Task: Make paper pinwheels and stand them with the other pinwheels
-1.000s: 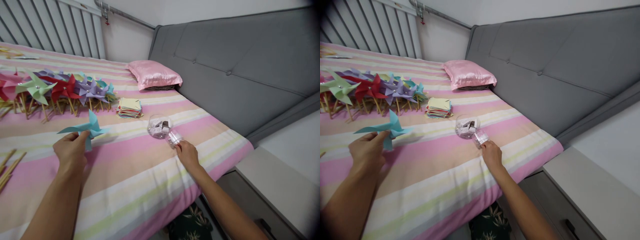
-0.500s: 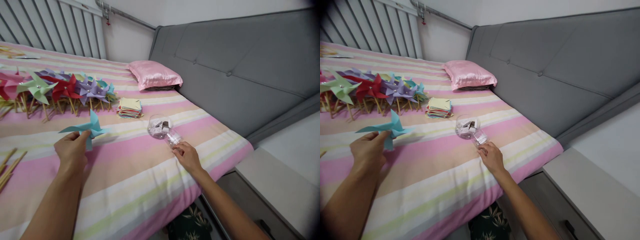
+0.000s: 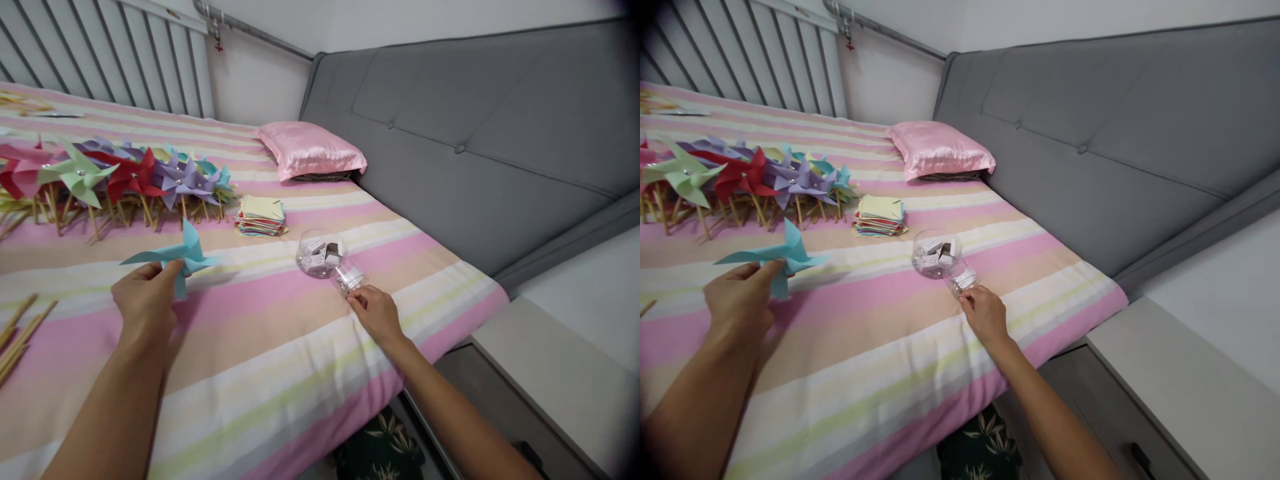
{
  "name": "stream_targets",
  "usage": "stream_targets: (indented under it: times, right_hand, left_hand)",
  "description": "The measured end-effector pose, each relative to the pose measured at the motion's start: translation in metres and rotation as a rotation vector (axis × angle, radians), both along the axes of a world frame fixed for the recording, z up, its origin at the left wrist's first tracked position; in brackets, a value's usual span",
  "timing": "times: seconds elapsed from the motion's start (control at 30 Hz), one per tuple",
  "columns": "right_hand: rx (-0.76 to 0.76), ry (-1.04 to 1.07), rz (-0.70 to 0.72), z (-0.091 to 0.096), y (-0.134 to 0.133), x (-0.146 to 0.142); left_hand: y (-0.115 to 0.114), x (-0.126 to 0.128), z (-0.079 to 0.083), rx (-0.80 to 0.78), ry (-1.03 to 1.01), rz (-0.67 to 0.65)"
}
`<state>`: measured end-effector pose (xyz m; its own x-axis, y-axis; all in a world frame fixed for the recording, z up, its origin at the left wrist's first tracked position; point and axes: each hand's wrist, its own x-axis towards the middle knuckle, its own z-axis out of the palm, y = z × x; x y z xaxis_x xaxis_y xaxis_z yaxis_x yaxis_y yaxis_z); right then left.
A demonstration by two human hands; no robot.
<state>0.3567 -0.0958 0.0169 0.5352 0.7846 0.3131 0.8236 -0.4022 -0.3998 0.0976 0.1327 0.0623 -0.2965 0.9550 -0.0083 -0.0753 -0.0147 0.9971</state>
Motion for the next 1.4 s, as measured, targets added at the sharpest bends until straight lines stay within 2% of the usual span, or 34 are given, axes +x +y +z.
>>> stream_targets:
  times: [0.17, 0.37, 0.6, 0.67, 0.8, 0.87, 1.1, 1.23, 1.4]
  right_hand:
    - [0.043, 0.051, 0.014, 0.001, -0.001, 0.002]
    - [0.113, 0.361, -0.032, 0.004, 0.000, 0.007]
    - [0.126, 0.564, 0.000, 0.004, -0.002, 0.022]
    - [0.108, 0.531, -0.025, 0.006, -0.004, 0.022]
    - [0.080, 0.328, -0.160, 0.011, -0.004, 0.013]
    - [0.032, 0.254, -0.177, 0.013, -0.002, 0.007]
    - [-0.081, 0.117, -0.318, 0.012, 0.014, -0.009]
    - [-0.105, 0.121, -0.312, 0.011, 0.016, -0.010]
    - [-0.193, 0.073, -0.237, 0.017, 0.013, -0.007]
  left_hand:
    - [0.001, -0.001, -0.002, 0.010, -0.008, -0.004]
    - [0.000, 0.000, -0.001, 0.001, -0.008, -0.007]
    - [0.000, 0.000, 0.000, -0.012, -0.005, 0.002]
    - [0.001, 0.000, -0.002, -0.016, 0.001, 0.002]
    - [0.006, -0.002, -0.006, -0.006, -0.002, -0.001]
    - [0.007, -0.004, -0.008, -0.032, 0.022, -0.001]
    - [0.002, -0.003, 0.001, -0.048, 0.018, 0.006]
    - [0.004, -0.003, -0.002, -0.053, 0.022, 0.016]
    - [0.008, -0.004, -0.007, -0.042, 0.042, 0.016]
